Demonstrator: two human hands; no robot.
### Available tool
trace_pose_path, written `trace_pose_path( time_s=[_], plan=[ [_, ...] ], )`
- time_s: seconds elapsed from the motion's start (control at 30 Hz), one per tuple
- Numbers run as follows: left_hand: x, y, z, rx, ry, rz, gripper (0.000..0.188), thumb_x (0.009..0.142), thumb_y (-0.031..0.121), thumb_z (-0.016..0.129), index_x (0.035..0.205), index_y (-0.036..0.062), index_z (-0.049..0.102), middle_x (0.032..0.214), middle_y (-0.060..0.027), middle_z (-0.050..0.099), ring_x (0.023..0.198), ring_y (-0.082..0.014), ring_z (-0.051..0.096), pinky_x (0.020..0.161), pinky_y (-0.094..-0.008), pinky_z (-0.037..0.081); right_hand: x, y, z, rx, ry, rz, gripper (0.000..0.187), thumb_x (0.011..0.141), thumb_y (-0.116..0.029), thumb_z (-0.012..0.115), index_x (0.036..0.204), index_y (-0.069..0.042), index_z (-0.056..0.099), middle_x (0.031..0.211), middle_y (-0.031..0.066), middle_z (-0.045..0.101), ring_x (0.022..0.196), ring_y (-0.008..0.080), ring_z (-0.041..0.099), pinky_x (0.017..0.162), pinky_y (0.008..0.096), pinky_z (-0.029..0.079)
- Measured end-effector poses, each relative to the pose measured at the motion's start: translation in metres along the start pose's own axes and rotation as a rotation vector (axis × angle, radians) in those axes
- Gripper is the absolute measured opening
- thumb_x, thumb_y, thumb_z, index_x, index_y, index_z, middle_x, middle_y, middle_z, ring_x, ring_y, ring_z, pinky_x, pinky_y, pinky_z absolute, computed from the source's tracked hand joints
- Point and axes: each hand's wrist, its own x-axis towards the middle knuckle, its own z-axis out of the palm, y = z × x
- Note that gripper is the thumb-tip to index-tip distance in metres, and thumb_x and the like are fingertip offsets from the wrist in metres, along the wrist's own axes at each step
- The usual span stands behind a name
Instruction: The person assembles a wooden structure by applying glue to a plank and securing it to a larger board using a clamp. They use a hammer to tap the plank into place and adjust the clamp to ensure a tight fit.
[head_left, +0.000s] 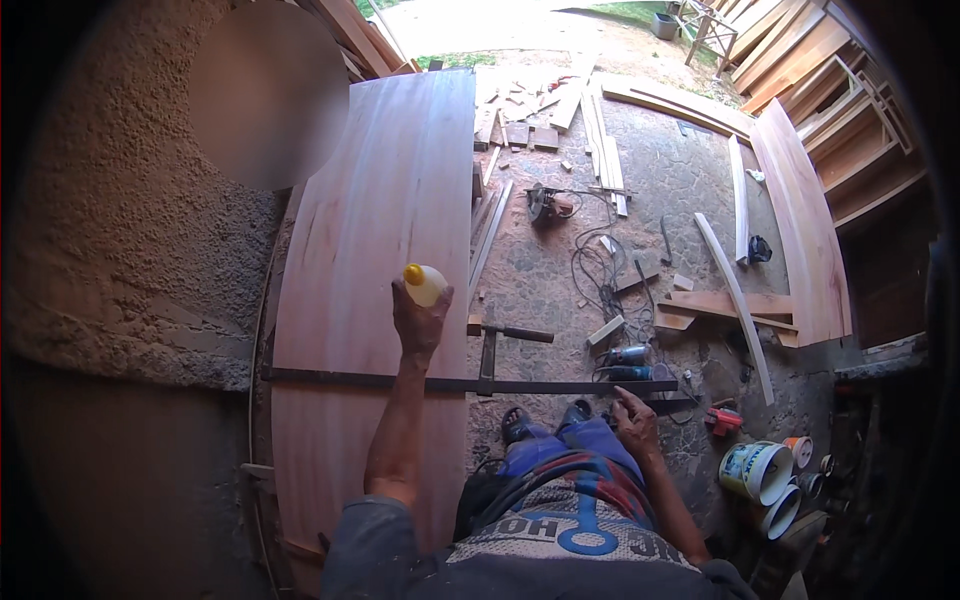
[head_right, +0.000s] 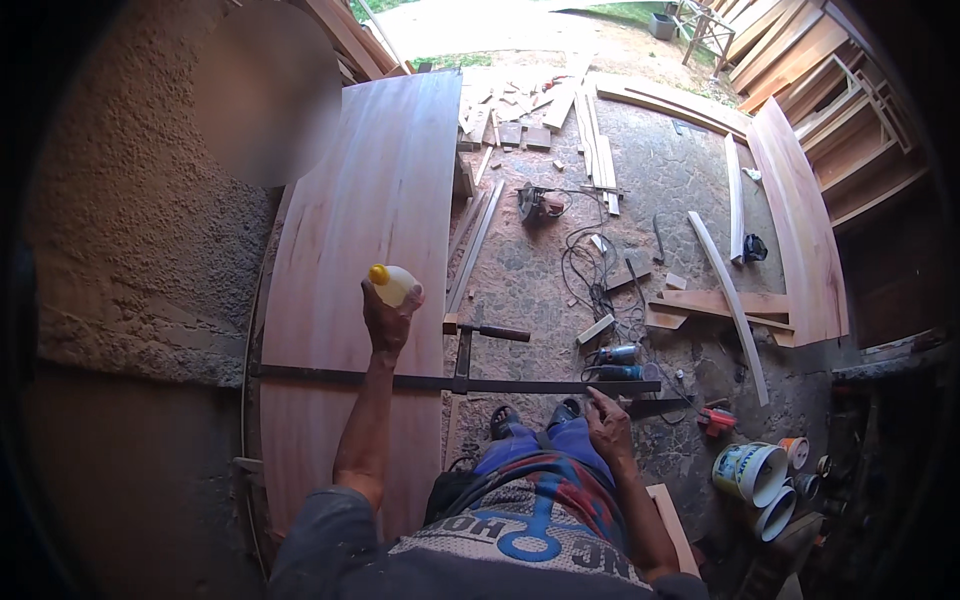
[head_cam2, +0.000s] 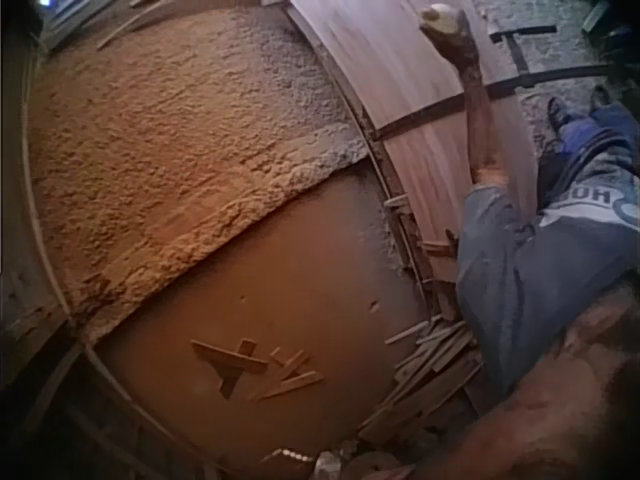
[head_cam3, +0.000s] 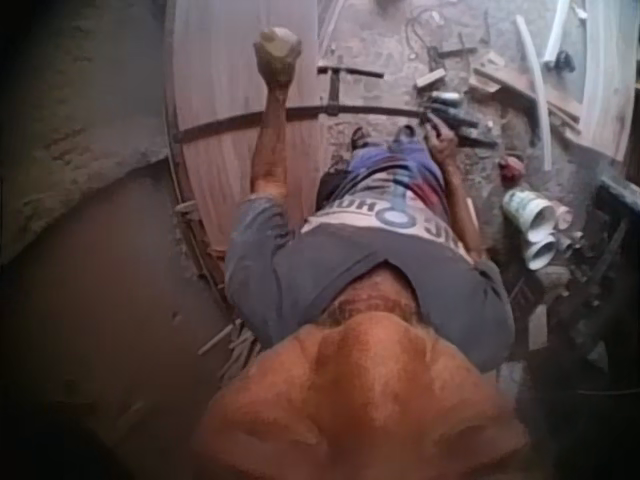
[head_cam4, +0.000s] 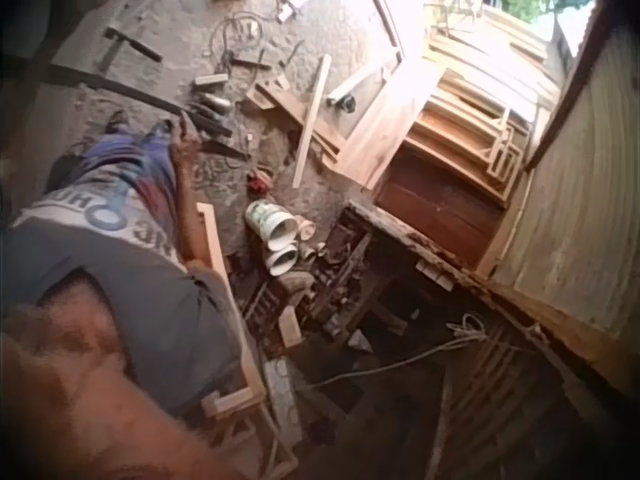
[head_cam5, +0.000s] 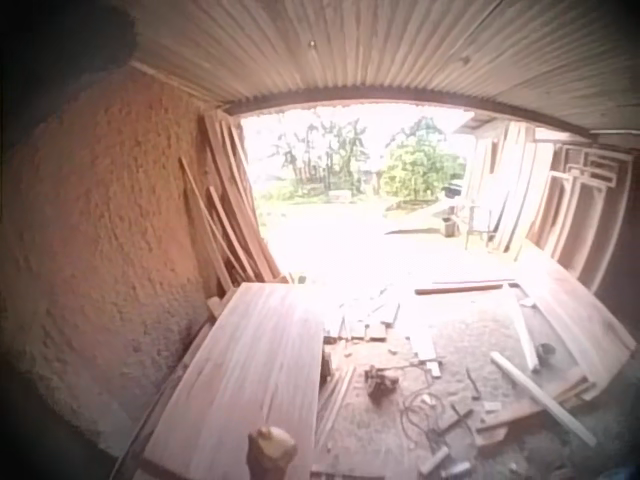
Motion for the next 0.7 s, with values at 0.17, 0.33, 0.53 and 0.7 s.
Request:
trace_pose_path(
  time_s=[0.17, 0.33, 0.53, 0.7],
  plan=[
    [-0.099, 0.113, 0.060, -0.062, -0.503, 0.059, 0.059, 0.074, 0.028, 0.088, 0.114, 0.0029, 0.052, 0.102, -0.0162, 0.066, 0.089, -0.0296, 0.068, 0.080, -0.0403, 0.055, 0.008, -0.077, -0.003, -0.068, -0.071, -0.332, 0.066, 0.087, -0.020, 0.077, 0.145, -0.007, 0.049, 0.128, 0.0210, 0.061, 0.110, 0.0292, 0.065, 0.088, 0.0372, 0.055],
    [-0.171, 0.172, 0.103, -0.323, -0.872, -0.164, 0.065, 0.076, 0.026, 0.088, 0.124, 0.0028, 0.052, 0.110, -0.0133, 0.067, 0.100, -0.0242, 0.068, 0.088, -0.0366, 0.054, 0.011, -0.082, -0.016, 0.099, 0.073, -0.554, 0.087, 0.080, -0.022, 0.083, 0.148, -0.004, 0.032, 0.129, 0.0203, 0.056, 0.117, 0.0350, 0.060, 0.097, 0.0438, 0.051],
    [-0.205, 0.202, 0.161, -0.240, -1.083, 0.053, 0.076, 0.083, 0.023, 0.081, 0.145, 0.0031, 0.040, 0.134, -0.0191, 0.055, 0.127, -0.0292, 0.054, 0.100, -0.0412, 0.051, -0.004, -0.014, -0.056, 0.323, 0.214, -0.336, 0.081, 0.076, -0.025, 0.087, 0.136, -0.005, 0.037, 0.124, 0.0186, 0.055, 0.113, 0.0327, 0.061, 0.095, 0.0433, 0.051],
    [-0.193, 0.218, 0.187, -0.345, -1.110, 0.110, 0.057, 0.097, 0.033, 0.063, 0.141, -0.0018, 0.050, 0.141, -0.0205, 0.054, 0.132, -0.0301, 0.051, 0.108, -0.0436, 0.043, -0.036, 0.041, -0.100, 0.238, 0.513, -0.117, 0.089, 0.072, -0.027, 0.091, 0.136, -0.007, 0.033, 0.122, 0.0172, 0.054, 0.109, 0.0301, 0.061, 0.093, 0.0421, 0.052]
  ],
)
